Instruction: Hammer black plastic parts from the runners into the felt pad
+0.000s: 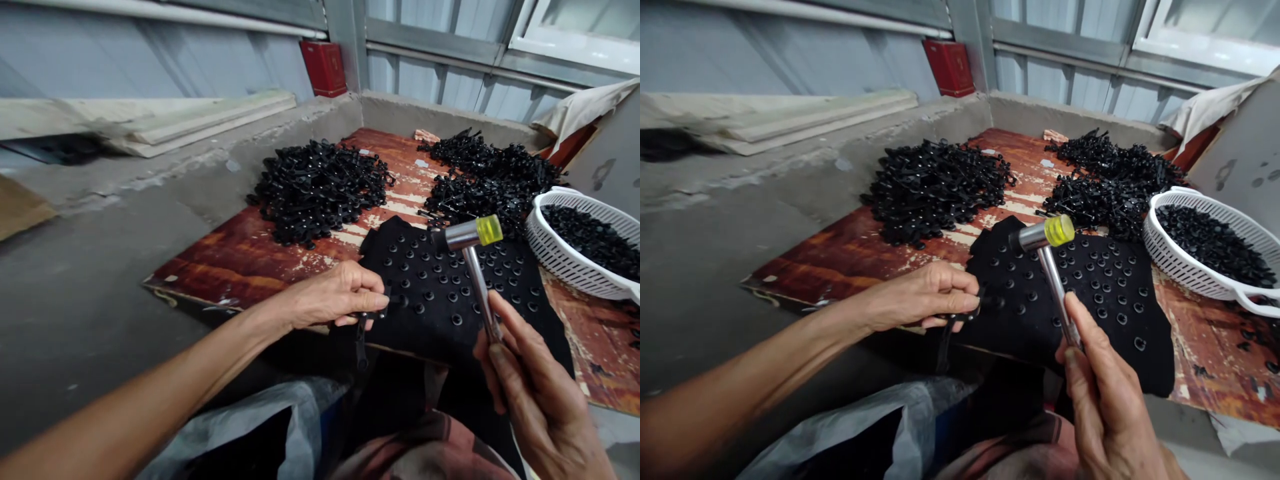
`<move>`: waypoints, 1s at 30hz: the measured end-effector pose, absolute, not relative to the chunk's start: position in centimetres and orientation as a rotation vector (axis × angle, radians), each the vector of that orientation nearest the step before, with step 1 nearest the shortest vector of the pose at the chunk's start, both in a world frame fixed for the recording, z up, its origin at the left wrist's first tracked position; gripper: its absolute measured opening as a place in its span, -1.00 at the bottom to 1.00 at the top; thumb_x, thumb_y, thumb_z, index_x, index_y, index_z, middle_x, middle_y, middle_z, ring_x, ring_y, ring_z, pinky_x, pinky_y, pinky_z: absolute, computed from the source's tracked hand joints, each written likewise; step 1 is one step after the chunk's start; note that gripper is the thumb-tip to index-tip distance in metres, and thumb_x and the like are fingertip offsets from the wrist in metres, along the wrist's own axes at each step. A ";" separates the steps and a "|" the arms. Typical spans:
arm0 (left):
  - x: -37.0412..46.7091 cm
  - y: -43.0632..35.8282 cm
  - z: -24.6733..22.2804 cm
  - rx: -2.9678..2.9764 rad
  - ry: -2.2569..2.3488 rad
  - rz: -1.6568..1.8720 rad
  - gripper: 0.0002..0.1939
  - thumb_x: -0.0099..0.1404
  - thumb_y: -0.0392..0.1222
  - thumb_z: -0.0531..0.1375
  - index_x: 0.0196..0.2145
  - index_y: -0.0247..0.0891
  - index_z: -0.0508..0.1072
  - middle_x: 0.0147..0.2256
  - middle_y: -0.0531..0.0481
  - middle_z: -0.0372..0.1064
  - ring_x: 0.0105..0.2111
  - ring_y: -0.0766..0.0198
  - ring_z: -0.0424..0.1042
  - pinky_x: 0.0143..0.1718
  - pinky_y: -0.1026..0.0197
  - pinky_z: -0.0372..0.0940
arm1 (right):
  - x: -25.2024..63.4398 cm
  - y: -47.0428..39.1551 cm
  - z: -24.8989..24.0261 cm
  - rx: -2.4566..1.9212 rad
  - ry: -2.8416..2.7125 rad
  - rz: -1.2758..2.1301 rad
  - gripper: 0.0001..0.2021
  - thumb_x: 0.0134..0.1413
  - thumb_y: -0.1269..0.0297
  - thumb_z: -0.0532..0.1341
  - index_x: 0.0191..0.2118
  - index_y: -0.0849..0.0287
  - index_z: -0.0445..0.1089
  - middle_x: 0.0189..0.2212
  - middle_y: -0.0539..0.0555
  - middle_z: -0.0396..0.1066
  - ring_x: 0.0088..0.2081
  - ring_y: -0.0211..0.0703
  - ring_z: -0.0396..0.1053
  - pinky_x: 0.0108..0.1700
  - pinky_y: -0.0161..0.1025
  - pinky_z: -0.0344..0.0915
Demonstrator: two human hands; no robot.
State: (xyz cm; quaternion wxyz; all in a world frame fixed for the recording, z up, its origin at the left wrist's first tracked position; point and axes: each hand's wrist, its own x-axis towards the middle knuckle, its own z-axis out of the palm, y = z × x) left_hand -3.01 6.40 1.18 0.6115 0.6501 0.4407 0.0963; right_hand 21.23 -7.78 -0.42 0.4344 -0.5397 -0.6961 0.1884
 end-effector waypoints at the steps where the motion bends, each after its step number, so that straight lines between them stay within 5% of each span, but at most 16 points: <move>1: -2.7 6.6 1.3 1.543 0.987 0.179 -0.65 0.03 0.05 0.29 -0.60 -0.29 0.33 -0.64 0.04 0.40 -0.76 0.52 0.07 -0.75 0.42 -0.13 | 21.5 -8.3 -0.8 -1.359 -1.714 0.504 -0.43 0.31 0.42 0.07 0.36 -0.08 0.03 0.18 0.14 0.36 0.13 0.04 0.39 -0.01 -0.06 0.51; 6: -1.9 8.0 1.2 1.657 0.902 0.069 -0.67 0.10 0.03 0.26 -0.58 -0.29 0.36 -0.66 0.05 0.38 -0.73 0.49 0.10 -0.72 0.43 -0.06 | 22.5 -9.6 -2.2 -1.443 -1.634 0.596 -0.45 0.32 0.38 0.08 0.36 -0.11 0.05 0.24 0.11 0.30 0.11 -0.02 0.42 -0.01 -0.17 0.50; 14: -2.3 9.2 1.2 1.499 0.791 0.045 -0.66 0.11 0.01 0.30 -0.56 -0.31 0.35 -0.65 0.00 0.41 -0.77 0.51 0.07 -0.76 0.42 -0.11 | 23.4 -10.1 -2.8 -1.487 -1.603 0.691 -0.48 0.35 0.32 0.08 0.34 -0.24 0.06 0.29 -0.03 0.23 0.19 -0.13 0.33 0.27 -0.10 0.15; 24: -0.9 6.6 0.3 1.453 0.690 -0.058 -0.61 0.13 0.10 0.28 -0.52 -0.29 0.35 -0.64 0.03 0.43 -0.78 0.52 0.08 -0.78 0.44 -0.12 | 23.0 -10.5 -2.4 -1.451 -1.588 0.760 -0.46 0.34 0.40 0.08 0.33 -0.23 0.08 0.23 -0.02 0.33 0.08 -0.22 0.45 0.03 -0.38 0.41; 30: -0.4 7.0 -0.1 1.419 0.723 -0.060 -0.58 0.07 0.12 0.32 -0.52 -0.29 0.33 -0.64 0.03 0.43 -0.79 0.53 0.07 -0.78 0.43 -0.14 | 23.1 -10.8 -2.0 -1.486 -1.665 0.691 -0.44 0.31 0.43 0.09 0.35 -0.11 0.07 0.24 0.04 0.30 0.17 -0.11 0.34 0.16 -0.24 0.31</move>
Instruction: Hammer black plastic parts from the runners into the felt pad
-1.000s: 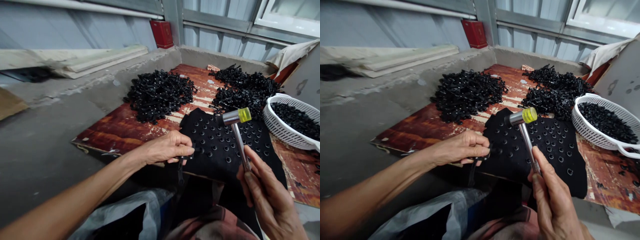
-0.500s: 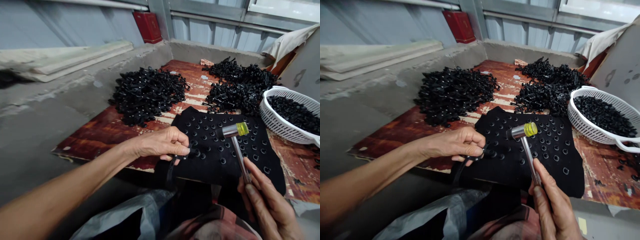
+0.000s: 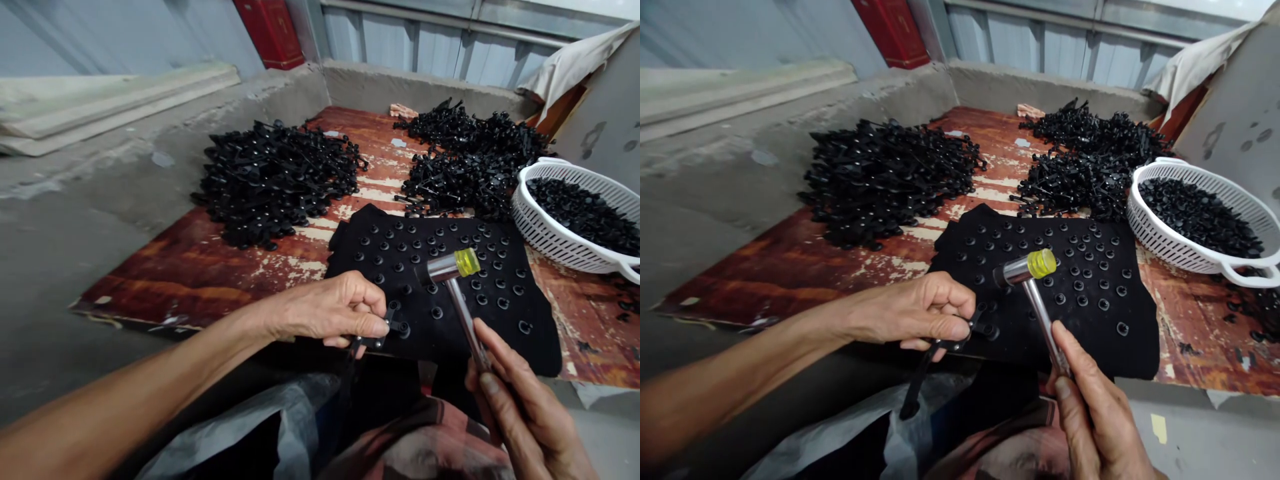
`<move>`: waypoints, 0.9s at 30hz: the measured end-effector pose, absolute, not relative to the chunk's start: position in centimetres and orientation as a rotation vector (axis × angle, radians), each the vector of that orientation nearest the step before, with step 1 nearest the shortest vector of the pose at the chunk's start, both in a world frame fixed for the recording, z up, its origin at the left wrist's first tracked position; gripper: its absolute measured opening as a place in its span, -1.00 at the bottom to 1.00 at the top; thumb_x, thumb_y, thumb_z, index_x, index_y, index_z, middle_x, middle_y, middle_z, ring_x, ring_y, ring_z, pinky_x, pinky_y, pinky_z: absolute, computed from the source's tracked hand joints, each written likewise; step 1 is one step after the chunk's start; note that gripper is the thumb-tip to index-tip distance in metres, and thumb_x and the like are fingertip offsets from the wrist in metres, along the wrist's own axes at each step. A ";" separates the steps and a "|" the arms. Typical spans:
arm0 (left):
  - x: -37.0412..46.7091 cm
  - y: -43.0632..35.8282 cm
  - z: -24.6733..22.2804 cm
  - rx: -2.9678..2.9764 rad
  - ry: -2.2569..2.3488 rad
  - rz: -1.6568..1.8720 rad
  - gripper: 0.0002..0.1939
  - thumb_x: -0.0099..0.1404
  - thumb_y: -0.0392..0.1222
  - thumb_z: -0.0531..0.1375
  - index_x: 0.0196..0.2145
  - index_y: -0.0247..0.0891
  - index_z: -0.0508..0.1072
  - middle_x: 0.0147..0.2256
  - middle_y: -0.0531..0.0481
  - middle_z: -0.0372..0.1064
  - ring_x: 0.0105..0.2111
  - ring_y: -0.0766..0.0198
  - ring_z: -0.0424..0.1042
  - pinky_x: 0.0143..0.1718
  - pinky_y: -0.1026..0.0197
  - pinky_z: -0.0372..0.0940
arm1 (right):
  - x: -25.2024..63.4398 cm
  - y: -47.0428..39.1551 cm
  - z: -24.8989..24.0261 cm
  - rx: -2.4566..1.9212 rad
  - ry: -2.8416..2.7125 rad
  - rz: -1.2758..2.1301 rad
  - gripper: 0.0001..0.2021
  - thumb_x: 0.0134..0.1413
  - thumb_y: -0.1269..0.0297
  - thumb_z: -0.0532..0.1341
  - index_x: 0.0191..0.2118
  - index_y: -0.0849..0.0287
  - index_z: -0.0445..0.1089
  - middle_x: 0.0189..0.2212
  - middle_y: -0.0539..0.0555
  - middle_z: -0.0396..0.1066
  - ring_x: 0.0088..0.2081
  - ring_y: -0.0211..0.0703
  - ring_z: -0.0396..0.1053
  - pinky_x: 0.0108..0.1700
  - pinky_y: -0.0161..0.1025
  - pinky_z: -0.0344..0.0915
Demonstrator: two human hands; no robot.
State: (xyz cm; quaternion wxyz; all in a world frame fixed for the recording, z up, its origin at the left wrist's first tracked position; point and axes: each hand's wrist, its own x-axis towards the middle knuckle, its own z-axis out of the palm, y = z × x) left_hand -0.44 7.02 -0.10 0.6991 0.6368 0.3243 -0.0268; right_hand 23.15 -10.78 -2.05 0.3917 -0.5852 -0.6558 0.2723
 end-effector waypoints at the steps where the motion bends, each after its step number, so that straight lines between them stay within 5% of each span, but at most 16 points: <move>1: -0.4 7.0 -0.1 1.414 0.731 -0.054 -0.58 0.07 0.12 0.32 -0.52 -0.29 0.33 -0.64 0.02 0.43 -0.79 0.53 0.07 -0.78 0.43 -0.15 | 23.1 -10.8 -1.9 -1.487 -1.681 0.685 -0.43 0.31 0.44 0.09 0.36 -0.13 0.05 0.24 0.03 0.30 0.17 -0.11 0.34 0.17 -0.22 0.30; 18: 0.2 7.1 0.5 1.408 0.841 -0.055 -0.54 0.02 0.17 0.35 -0.52 -0.29 0.33 -0.63 0.02 0.42 -0.77 0.53 0.06 -0.77 0.42 -0.18 | 22.7 -10.4 -2.5 -1.446 -1.884 0.628 -0.32 0.30 0.55 0.00 0.40 -0.15 -0.16 0.24 0.03 0.30 0.14 -0.18 0.38 0.11 -0.27 0.38; 27: 0.3 7.1 0.5 1.400 0.868 -0.058 -0.56 0.01 0.14 0.35 -0.54 -0.30 0.35 -0.63 0.03 0.39 -0.76 0.53 0.07 -0.77 0.43 -0.16 | 22.6 -10.0 -2.6 -1.412 -1.919 0.611 -0.33 0.29 0.53 0.00 0.41 -0.10 -0.17 0.12 0.12 0.41 0.07 -0.08 0.44 -0.08 -0.27 0.52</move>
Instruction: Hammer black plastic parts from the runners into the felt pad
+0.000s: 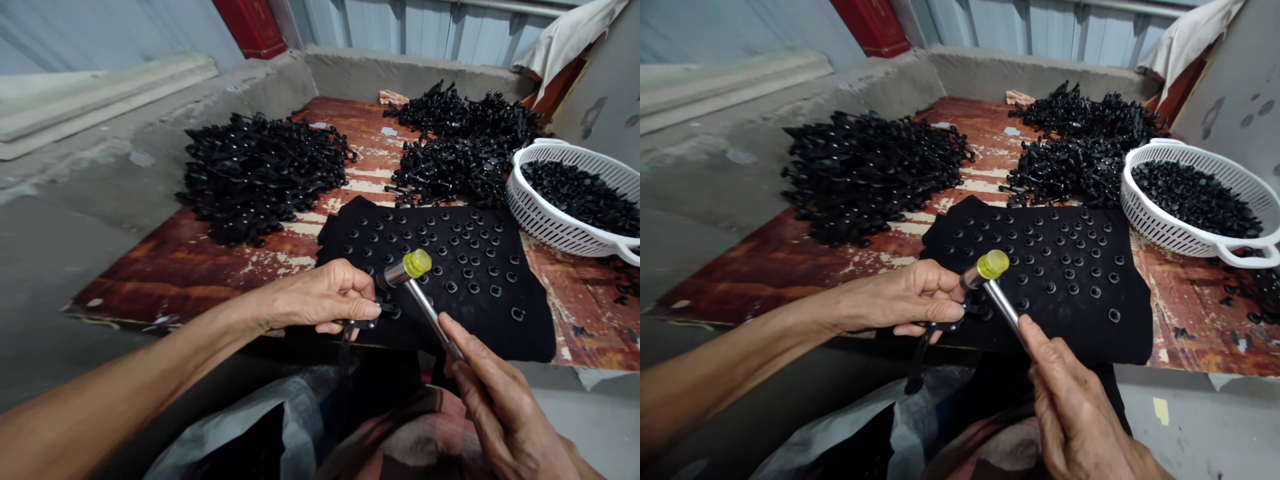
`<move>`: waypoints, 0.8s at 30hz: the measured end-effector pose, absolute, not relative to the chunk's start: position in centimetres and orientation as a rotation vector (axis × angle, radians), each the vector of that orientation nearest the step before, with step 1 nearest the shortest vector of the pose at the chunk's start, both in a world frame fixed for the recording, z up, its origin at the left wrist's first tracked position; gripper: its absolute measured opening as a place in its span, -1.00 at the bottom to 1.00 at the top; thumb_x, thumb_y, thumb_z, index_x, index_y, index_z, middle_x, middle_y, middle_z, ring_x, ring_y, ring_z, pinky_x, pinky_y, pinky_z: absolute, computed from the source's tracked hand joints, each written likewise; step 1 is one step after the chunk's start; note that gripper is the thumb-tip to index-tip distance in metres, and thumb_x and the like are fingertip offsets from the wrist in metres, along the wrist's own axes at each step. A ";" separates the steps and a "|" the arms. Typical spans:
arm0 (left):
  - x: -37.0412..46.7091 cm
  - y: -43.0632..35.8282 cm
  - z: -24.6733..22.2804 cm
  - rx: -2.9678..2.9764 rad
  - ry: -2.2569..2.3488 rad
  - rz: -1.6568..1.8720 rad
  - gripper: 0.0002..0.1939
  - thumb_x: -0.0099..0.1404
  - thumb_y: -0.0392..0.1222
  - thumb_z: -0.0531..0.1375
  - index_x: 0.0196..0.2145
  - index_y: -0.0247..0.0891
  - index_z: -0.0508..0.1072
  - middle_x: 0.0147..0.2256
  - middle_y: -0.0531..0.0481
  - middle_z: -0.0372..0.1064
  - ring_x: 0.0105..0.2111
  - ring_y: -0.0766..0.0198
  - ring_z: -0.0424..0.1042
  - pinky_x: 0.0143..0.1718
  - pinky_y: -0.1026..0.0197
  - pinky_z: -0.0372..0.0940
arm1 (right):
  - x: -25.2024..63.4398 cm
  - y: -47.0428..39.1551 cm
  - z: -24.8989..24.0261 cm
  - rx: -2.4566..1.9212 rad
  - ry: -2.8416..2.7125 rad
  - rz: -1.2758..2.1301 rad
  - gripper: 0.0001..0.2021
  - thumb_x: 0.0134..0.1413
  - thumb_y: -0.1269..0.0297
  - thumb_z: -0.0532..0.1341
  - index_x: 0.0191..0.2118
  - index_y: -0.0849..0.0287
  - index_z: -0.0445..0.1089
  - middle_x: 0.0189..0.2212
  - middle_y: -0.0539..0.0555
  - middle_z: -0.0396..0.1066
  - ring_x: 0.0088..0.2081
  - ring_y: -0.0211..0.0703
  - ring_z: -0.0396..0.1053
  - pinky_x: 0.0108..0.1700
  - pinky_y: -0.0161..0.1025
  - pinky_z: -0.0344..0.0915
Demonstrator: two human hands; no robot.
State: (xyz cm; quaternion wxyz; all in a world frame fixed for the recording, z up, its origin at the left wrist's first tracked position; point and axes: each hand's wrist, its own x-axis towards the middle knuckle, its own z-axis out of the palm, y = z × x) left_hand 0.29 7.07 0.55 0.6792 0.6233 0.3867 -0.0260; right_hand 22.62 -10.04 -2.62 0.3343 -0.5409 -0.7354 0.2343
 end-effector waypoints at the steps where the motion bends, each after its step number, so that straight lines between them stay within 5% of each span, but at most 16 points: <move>1: 0.3 7.1 0.6 1.399 0.867 -0.060 -0.57 0.02 0.13 0.35 -0.55 -0.30 0.34 -0.64 0.03 0.38 -0.76 0.53 0.07 -0.77 0.43 -0.17 | 22.6 -10.0 -2.5 -1.399 -1.936 0.609 -0.31 0.29 0.53 -0.01 0.42 -0.10 -0.19 0.08 0.13 0.43 0.03 -0.08 0.47 -0.12 -0.28 0.53; 9: 0.4 7.2 0.4 1.357 0.847 -0.063 -0.58 0.02 0.11 0.36 -0.54 -0.30 0.35 -0.65 0.06 0.33 -0.77 0.53 0.06 -0.77 0.42 -0.17 | 23.2 -9.6 -2.0 -1.383 -2.117 0.550 -0.27 0.21 0.59 -0.06 0.44 0.05 -0.25 -0.33 0.10 0.43 -0.43 -0.14 0.46 -0.42 -0.29 0.48; 16: 0.6 7.2 0.6 1.346 0.862 -0.087 -0.54 0.00 0.13 0.36 -0.57 -0.31 0.32 -0.66 0.05 0.34 -0.77 0.54 0.06 -0.75 0.42 -0.18 | 23.5 -9.8 -1.0 -1.395 -2.116 0.430 -0.18 0.15 0.64 -0.09 0.44 0.01 -0.40 -0.34 0.10 0.42 -0.42 -0.11 0.45 -0.49 -0.32 0.45; 24: 0.6 7.4 0.2 1.321 0.834 -0.076 -0.52 -0.04 0.16 0.38 -0.58 -0.30 0.32 -0.67 0.08 0.32 -0.76 0.53 0.06 -0.76 0.42 -0.16 | 23.4 -9.9 -0.7 -1.455 -2.181 0.331 -0.15 0.11 0.56 0.04 0.44 0.04 -0.35 -0.28 0.13 0.47 -0.37 -0.07 0.52 -0.48 -0.31 0.48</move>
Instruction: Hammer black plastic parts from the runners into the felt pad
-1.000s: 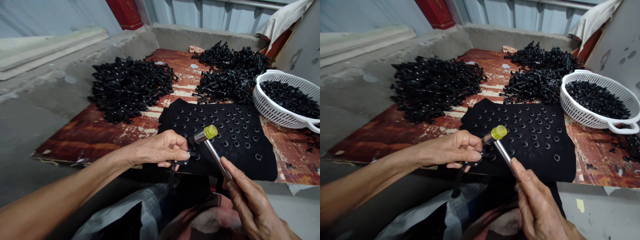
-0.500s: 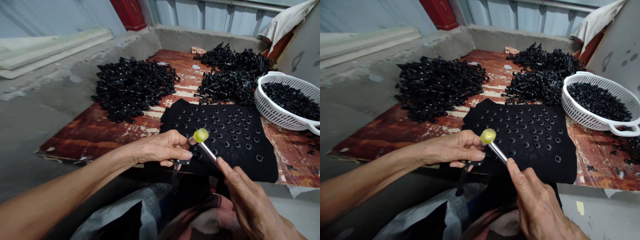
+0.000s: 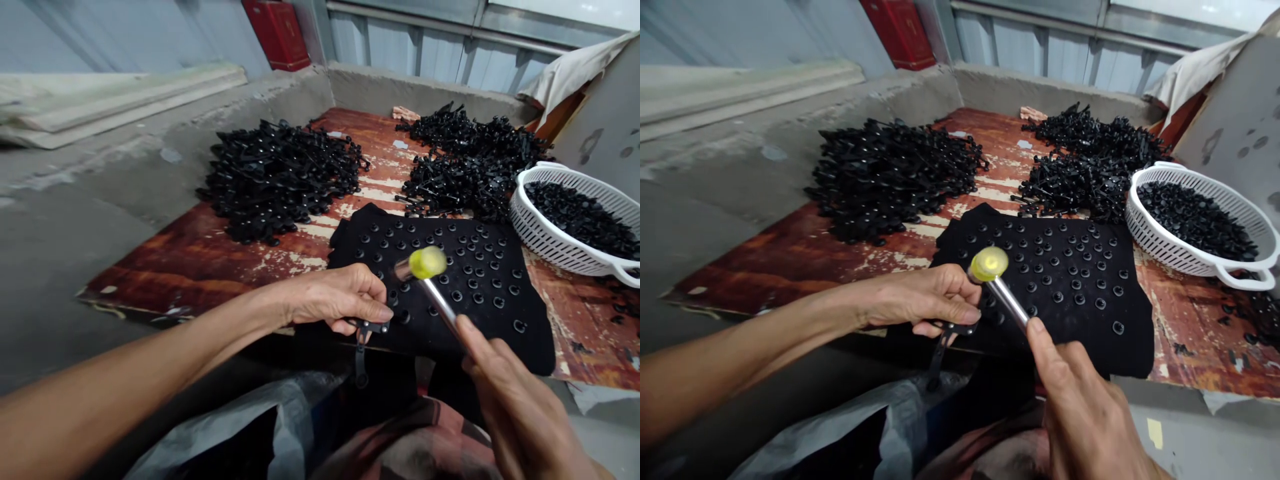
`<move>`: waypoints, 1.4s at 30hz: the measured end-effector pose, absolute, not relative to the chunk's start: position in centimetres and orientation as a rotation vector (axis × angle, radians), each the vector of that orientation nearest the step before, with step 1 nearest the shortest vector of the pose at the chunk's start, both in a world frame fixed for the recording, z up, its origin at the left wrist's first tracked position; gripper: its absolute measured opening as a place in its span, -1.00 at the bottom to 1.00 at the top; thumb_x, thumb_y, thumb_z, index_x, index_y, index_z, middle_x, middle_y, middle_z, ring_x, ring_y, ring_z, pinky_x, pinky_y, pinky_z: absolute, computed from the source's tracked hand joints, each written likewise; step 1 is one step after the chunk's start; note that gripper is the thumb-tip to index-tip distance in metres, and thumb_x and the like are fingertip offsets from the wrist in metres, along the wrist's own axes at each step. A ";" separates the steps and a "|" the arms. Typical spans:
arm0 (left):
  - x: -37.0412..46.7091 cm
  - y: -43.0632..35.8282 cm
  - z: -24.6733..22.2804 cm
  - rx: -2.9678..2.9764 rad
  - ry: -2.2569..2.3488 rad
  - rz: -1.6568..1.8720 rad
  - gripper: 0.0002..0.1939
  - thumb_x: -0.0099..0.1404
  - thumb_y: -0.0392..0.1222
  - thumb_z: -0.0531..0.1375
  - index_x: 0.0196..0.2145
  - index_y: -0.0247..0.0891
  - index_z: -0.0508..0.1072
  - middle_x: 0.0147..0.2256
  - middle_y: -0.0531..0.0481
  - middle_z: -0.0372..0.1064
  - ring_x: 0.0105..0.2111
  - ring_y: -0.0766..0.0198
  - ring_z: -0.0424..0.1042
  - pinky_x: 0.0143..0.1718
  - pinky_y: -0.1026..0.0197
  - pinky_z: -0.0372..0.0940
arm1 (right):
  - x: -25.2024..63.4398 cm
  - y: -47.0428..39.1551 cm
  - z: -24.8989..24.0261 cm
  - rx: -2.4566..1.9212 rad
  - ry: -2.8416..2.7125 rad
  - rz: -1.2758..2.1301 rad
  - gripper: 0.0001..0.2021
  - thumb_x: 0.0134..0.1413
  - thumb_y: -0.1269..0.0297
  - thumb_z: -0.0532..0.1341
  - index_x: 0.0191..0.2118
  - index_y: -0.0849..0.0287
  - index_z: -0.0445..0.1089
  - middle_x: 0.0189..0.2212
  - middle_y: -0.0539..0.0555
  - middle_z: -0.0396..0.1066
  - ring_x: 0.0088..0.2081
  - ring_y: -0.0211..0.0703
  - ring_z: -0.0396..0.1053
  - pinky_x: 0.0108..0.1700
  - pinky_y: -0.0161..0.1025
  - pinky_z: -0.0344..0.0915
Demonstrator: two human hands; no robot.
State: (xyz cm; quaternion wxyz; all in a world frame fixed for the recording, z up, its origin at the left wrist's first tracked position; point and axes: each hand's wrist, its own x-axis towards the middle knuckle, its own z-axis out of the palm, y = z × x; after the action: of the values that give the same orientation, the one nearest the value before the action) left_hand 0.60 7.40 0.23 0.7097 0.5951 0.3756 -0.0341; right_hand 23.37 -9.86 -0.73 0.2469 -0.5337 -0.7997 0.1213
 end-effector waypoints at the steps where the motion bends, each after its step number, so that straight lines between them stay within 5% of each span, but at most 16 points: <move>1: 0.6 7.4 0.2 1.326 0.835 -0.077 -0.52 -0.04 0.16 0.38 -0.58 -0.30 0.31 -0.67 0.08 0.32 -0.76 0.53 0.06 -0.76 0.42 -0.16 | 23.4 -9.9 -0.8 -1.458 -2.142 0.288 -0.16 0.13 0.55 0.04 0.44 0.03 -0.35 -0.28 0.13 0.47 -0.37 -0.08 0.52 -0.50 -0.34 0.47; 6: 0.6 7.3 0.2 1.332 0.841 -0.072 -0.52 -0.04 0.16 0.38 -0.57 -0.31 0.33 -0.66 0.09 0.31 -0.74 0.52 0.09 -0.75 0.43 -0.14 | 23.3 -10.0 -0.9 -1.486 -2.226 0.326 -0.23 0.14 0.58 -0.02 0.43 0.04 -0.23 -0.36 0.09 0.42 -0.46 -0.14 0.48 -0.52 -0.34 0.46; 19: 0.8 7.3 -0.1 1.273 0.880 -0.048 -0.53 -0.13 0.10 0.42 -0.57 -0.30 0.32 -0.65 0.13 0.22 -0.72 0.53 0.08 -0.73 0.43 -0.12 | 23.3 -10.4 -0.2 -1.498 -2.226 0.264 -0.11 0.12 0.57 0.03 0.44 0.00 -0.47 -0.22 0.13 0.46 -0.35 -0.09 0.52 -0.47 -0.33 0.48; 27: 1.1 7.4 0.3 1.263 0.898 -0.072 -0.55 -0.14 0.08 0.41 -0.60 -0.31 0.31 -0.69 0.11 0.25 -0.78 0.56 0.04 -0.76 0.43 -0.17 | 23.1 -10.1 -0.6 -1.445 -2.241 0.267 -0.13 0.11 0.63 -0.02 0.44 0.04 -0.43 -0.31 0.09 0.43 -0.43 -0.14 0.49 -0.49 -0.36 0.45; 30: 1.2 7.1 0.7 1.300 0.920 -0.071 -0.59 -0.09 0.05 0.38 -0.58 -0.32 0.34 -0.68 0.06 0.31 -0.78 0.56 0.07 -0.76 0.43 -0.16 | 23.0 -10.2 -1.1 -1.482 -2.214 0.336 -0.19 0.11 0.63 -0.05 0.44 0.02 -0.26 -0.33 0.09 0.44 -0.48 -0.14 0.48 -0.57 -0.35 0.40; 33: 1.2 6.2 1.4 1.324 0.981 0.002 -0.63 -0.06 0.02 0.38 -0.58 -0.33 0.36 -0.63 0.00 0.40 -0.78 0.53 0.13 -0.78 0.44 -0.14 | 22.9 -10.3 -1.2 -1.513 -2.023 0.492 -0.37 0.25 0.50 0.00 0.39 0.01 -0.05 -0.08 0.17 0.47 -0.16 -0.06 0.52 -0.23 -0.26 0.49; 35: 1.2 5.2 1.7 1.252 1.045 0.186 -0.63 -0.06 -0.01 0.39 -0.57 -0.31 0.34 -0.58 -0.02 0.44 -0.74 0.50 0.20 -0.78 0.46 -0.07 | 22.8 -10.5 -1.2 -1.548 -1.767 0.590 -0.52 0.31 0.35 0.06 0.31 0.02 0.12 -0.08 0.16 0.47 -0.13 -0.06 0.50 -0.15 -0.24 0.46; 38: 1.8 3.3 1.7 1.006 1.134 0.523 -0.66 -0.04 -0.07 0.39 -0.49 -0.28 0.31 -0.50 0.01 0.49 -0.68 0.46 0.29 -0.75 0.46 0.05 | 22.5 -10.8 -1.5 -1.566 -1.412 0.861 -0.70 0.31 0.17 0.10 0.10 0.04 0.35 -0.47 -0.01 0.37 -0.48 -0.21 0.37 -0.49 -0.35 0.34; 42: 3.2 1.4 1.0 0.730 1.178 0.804 -0.73 0.02 -0.24 0.36 -0.47 -0.27 0.29 -0.46 -0.02 0.51 -0.64 0.42 0.34 -0.73 0.43 0.18 | 22.4 -11.3 -2.1 -1.504 -1.107 1.113 -0.72 0.29 0.05 0.12 0.01 0.03 0.37 -0.59 -0.12 0.15 -0.60 -0.34 0.08 -0.63 -0.42 0.07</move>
State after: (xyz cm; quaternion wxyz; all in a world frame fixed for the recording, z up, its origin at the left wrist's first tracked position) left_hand 3.19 1.42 1.01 0.6959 0.3274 0.5278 0.3604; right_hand 22.38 -11.27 -2.09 0.4649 -0.6125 -0.4509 0.4532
